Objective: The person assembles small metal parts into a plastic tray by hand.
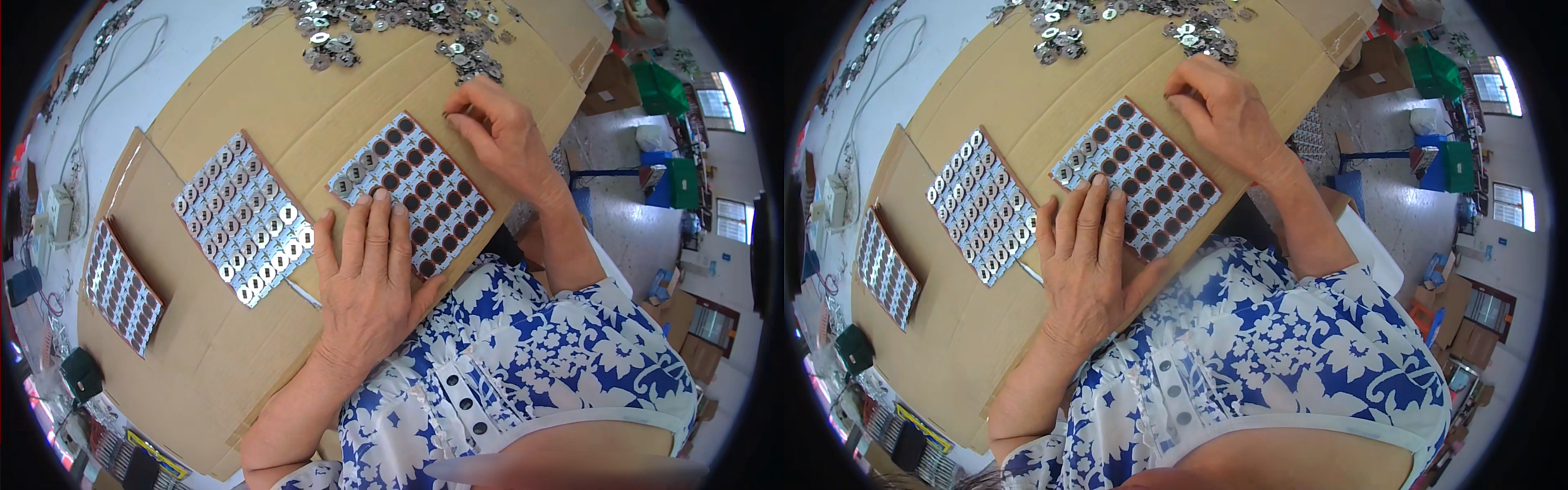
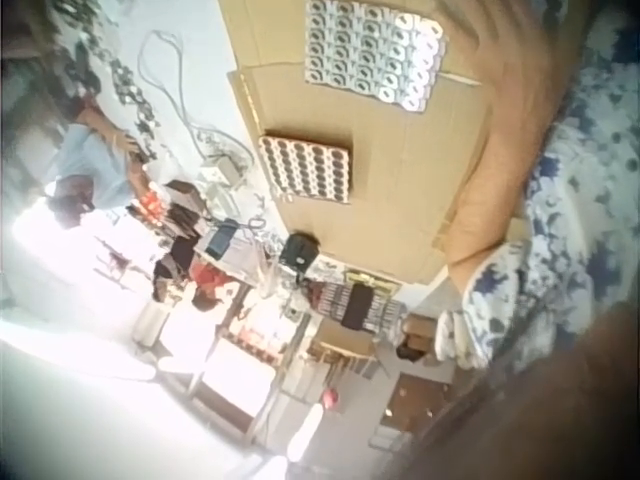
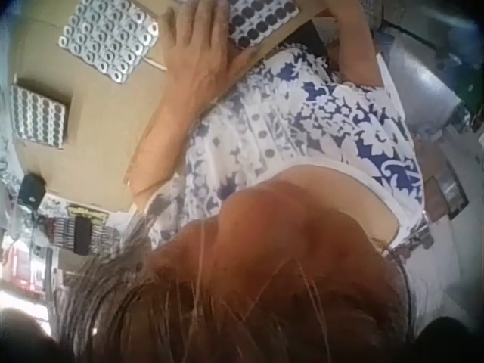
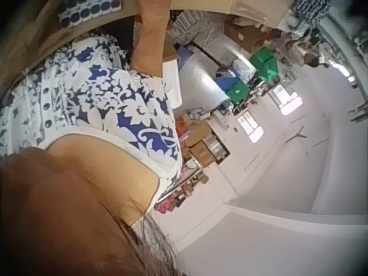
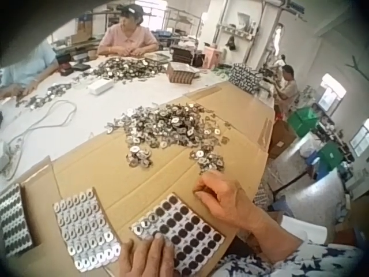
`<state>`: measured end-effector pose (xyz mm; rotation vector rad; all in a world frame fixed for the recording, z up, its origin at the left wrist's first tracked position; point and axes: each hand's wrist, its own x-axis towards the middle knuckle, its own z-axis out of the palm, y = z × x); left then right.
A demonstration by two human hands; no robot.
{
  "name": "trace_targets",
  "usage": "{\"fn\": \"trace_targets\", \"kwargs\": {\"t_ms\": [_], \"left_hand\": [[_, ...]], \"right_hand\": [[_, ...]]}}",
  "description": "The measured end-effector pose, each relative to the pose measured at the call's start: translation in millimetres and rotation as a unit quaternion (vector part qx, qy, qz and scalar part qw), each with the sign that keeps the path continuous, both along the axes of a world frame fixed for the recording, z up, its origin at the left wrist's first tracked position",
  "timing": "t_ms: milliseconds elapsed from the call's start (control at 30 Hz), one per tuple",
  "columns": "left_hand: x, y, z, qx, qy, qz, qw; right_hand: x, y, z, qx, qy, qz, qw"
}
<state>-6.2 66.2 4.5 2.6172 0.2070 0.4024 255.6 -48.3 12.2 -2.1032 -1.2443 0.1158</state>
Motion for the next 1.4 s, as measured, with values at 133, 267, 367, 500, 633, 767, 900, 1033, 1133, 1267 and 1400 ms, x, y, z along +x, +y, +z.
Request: {"fn": "trace_targets", "kwargs": {"t_ms": [133,267,367,500,633,767,900,1033,1133,1267,1400], "left_hand": [[0,-1,-1,0.003,-0.003,-0.002,1.000],[-1,-2,-4,0.006,-0.003,0.002,1.000],[0,-3,-5,0.005,-0.004,0.003,1.000],[0,-3,-8,0.004,-0.005,0.000,1.000],[-2,-3,-8,0.004,-0.002,0.000,1.000],[-1,-3,-7,0.001,0.003,0.000,1.000],[0,-5,-6,-0.002,0.001,0.004,1.000],[0,-5,-8,0.007,0.003,0.005,1.000],[0,-6,-5,0.012,0.005,0.013,1.000],[-2,-5,-3,0.020,0.001,0.006,1.000],[-1,-5,-2,0.028,-0.003,0.004,1.000]], "right_hand": [[-19,8,16,0.044,0.190,-0.013,0.981],[-27,22,22,-0.013,0.308,0.108,0.945],[-28,33,14,-0.040,0.201,0.149,0.967],[-25,44,8,-0.007,0.117,0.147,0.982],[-21,51,3,0.007,0.046,0.213,0.976],[-33,46,6,-0.040,0.163,0.096,0.981],[-37,38,-6,0.007,0.095,0.101,0.990],[-31,36,-14,0.045,0.076,0.125,0.988],[-27,40,-8,0.029,0.125,0.146,0.981],[-21,41,-9,0.023,0.200,0.128,0.971],[-4,77,3,0.056,0.021,0.082,0.995]]}}
